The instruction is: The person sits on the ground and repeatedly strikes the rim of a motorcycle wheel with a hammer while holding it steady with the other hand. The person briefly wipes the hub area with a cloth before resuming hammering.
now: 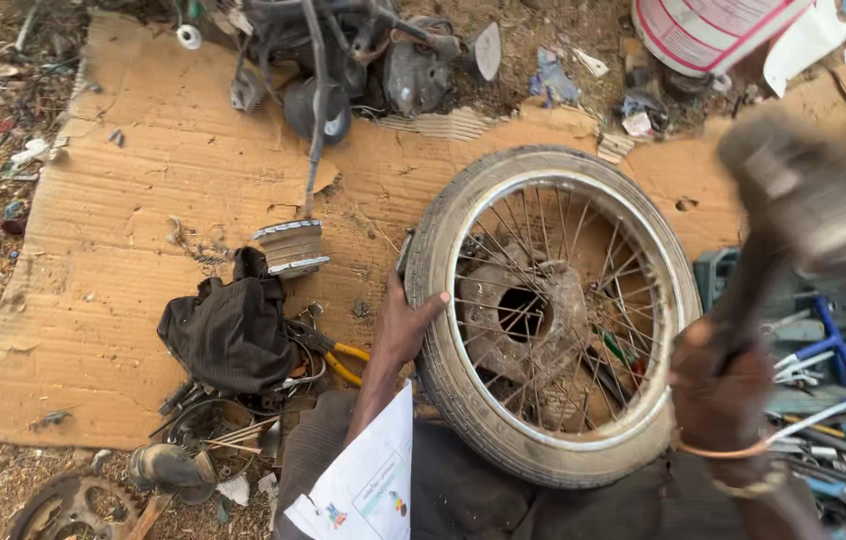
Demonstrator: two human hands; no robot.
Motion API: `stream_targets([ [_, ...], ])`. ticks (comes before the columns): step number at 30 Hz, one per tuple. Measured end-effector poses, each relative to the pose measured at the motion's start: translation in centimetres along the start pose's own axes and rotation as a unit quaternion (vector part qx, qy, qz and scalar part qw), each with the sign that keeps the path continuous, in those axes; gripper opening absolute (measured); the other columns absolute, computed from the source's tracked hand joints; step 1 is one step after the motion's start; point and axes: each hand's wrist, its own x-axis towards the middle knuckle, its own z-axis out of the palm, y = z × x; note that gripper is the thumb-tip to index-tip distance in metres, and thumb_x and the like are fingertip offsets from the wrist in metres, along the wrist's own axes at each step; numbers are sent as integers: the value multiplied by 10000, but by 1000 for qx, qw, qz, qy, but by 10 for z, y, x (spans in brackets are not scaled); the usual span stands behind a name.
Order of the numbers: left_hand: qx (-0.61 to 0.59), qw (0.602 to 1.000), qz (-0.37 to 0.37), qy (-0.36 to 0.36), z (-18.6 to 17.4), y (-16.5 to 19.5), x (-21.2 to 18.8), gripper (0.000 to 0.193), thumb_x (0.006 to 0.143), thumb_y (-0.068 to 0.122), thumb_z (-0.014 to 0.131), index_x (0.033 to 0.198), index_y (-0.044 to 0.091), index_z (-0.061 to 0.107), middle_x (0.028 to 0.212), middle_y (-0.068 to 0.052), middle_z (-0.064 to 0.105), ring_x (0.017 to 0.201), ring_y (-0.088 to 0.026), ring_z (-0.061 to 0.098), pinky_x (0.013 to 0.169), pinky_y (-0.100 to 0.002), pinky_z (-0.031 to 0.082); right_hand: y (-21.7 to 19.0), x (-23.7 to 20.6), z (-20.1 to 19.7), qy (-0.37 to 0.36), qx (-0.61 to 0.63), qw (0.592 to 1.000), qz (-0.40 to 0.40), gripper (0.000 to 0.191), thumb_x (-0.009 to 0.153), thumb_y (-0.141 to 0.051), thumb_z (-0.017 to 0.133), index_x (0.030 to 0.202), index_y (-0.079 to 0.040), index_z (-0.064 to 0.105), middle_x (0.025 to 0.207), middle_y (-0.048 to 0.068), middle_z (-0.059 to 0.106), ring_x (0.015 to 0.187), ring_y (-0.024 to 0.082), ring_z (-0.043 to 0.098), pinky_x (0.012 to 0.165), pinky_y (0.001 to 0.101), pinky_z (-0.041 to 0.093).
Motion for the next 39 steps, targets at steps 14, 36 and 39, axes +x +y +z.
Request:
stream_targets([
  [14, 6, 995, 101, 22, 1, -4, 1, 1204, 716, 543, 797, 1538, -97, 195, 1338, -346, 581, 1124, -413, 697, 944, -445, 566, -53, -1, -12, -72, -62, 983, 160, 337, 974, -429, 547, 915, -98, 576, 595, -21, 540, 422, 78, 484, 329, 281, 389],
  [36, 26, 998, 56, 3, 5, -19, 13, 1236, 673, 615, 736, 1560, -73, 218, 1352, -350, 588, 1160, -435, 698, 1001, -467, 562, 14, 4, 7, 3, 115, 992, 52, 365, 1110, -399, 505, 934, -88, 580, 639, -18, 518, 489, 76, 478, 413, 229, 388],
  [39, 80, 991, 99, 33, 2, -18, 12, 1225, 773, 598, 795, 1552, -129, 192, 1397, -377, 538, 1241, -439, 624, 1045, -479, 514, 49, -5, 30, -198, -247, 890, 327, 556, 1031, -562, 447, 869, -55, 608, 628, 23, 528, 484, 137, 493, 396, 272, 429],
])
